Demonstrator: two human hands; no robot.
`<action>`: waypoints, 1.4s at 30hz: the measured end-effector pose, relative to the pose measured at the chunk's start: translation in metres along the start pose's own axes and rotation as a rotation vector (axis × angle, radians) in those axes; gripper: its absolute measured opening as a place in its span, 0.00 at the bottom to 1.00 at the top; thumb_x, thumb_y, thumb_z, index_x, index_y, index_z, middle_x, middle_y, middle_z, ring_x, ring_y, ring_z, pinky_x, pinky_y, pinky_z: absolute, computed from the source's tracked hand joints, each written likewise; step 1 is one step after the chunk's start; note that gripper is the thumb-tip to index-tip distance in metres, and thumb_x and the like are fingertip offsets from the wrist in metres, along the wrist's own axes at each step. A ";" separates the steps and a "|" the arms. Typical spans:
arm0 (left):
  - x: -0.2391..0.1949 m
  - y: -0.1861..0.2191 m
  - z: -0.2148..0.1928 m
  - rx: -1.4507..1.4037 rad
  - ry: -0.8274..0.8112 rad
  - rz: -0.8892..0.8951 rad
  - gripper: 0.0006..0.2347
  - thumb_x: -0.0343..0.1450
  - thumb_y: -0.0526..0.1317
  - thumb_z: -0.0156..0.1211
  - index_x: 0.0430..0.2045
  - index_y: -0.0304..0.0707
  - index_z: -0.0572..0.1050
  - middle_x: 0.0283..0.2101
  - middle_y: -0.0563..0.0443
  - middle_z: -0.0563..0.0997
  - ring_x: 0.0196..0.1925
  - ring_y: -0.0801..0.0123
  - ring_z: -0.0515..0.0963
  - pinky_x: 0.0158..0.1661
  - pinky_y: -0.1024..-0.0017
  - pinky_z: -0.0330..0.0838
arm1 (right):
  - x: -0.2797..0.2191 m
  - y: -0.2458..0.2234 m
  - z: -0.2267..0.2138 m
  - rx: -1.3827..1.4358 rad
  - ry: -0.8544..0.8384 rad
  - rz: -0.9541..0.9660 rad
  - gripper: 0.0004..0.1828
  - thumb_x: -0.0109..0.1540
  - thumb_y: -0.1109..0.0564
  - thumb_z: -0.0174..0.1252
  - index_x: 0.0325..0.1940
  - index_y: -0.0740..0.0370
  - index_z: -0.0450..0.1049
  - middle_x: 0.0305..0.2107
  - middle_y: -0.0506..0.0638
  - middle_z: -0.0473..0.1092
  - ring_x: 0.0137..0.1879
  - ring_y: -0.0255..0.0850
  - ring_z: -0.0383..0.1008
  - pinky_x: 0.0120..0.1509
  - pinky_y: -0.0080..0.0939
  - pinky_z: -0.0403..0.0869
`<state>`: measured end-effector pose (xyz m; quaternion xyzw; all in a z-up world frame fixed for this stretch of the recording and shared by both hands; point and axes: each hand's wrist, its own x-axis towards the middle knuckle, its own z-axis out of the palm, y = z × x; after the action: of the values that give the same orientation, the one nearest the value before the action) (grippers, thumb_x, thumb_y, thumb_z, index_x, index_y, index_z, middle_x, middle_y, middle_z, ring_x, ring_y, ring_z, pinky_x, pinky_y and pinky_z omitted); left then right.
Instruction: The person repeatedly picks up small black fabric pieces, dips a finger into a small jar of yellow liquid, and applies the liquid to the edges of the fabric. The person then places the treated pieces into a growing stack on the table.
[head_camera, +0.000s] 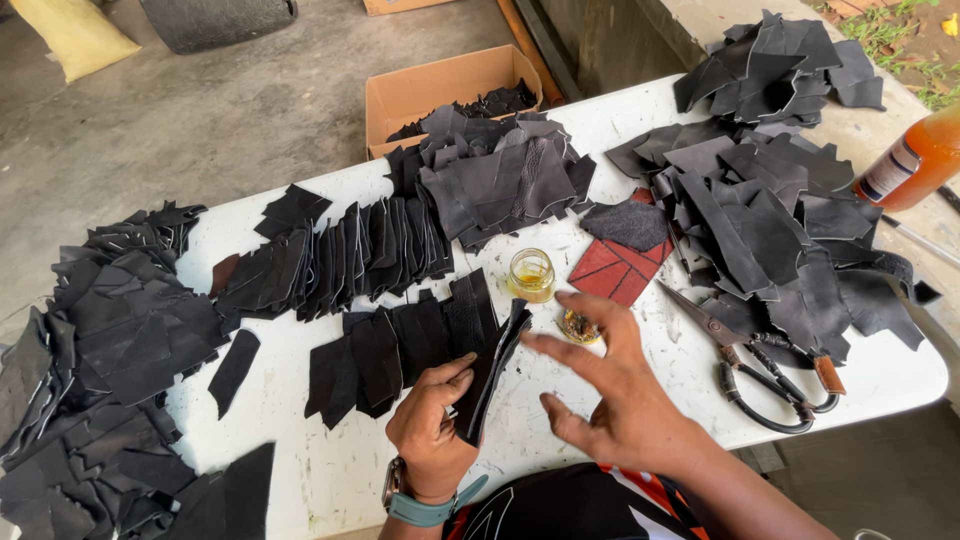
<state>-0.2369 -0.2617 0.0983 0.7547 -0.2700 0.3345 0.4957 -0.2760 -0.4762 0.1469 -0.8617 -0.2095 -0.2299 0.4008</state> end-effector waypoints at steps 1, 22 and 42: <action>-0.001 0.000 0.000 -0.007 -0.009 0.003 0.09 0.64 0.27 0.70 0.26 0.27 0.72 0.40 0.34 0.85 0.44 0.57 0.88 0.43 0.70 0.85 | -0.001 0.000 0.001 -0.015 -0.022 -0.026 0.35 0.50 0.58 0.68 0.63 0.51 0.74 0.63 0.65 0.58 0.70 0.61 0.58 0.72 0.57 0.60; 0.001 0.001 -0.003 0.058 -0.020 0.066 0.07 0.65 0.27 0.70 0.26 0.28 0.74 0.40 0.36 0.85 0.40 0.58 0.89 0.39 0.71 0.84 | 0.011 -0.014 -0.007 -0.101 -0.097 -0.151 0.39 0.48 0.56 0.67 0.65 0.48 0.73 0.64 0.63 0.61 0.68 0.59 0.61 0.69 0.59 0.59; 0.003 -0.004 -0.022 0.088 0.080 -0.080 0.07 0.62 0.28 0.71 0.26 0.29 0.76 0.40 0.43 0.87 0.15 0.85 0.69 0.17 0.83 0.56 | 0.093 0.060 -0.010 -0.558 -0.436 0.121 0.36 0.43 0.55 0.72 0.56 0.43 0.79 0.61 0.51 0.62 0.65 0.51 0.57 0.65 0.53 0.56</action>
<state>-0.2370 -0.2399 0.1049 0.7719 -0.2045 0.3557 0.4856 -0.1706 -0.5032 0.1693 -0.9776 -0.1679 -0.0651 0.1090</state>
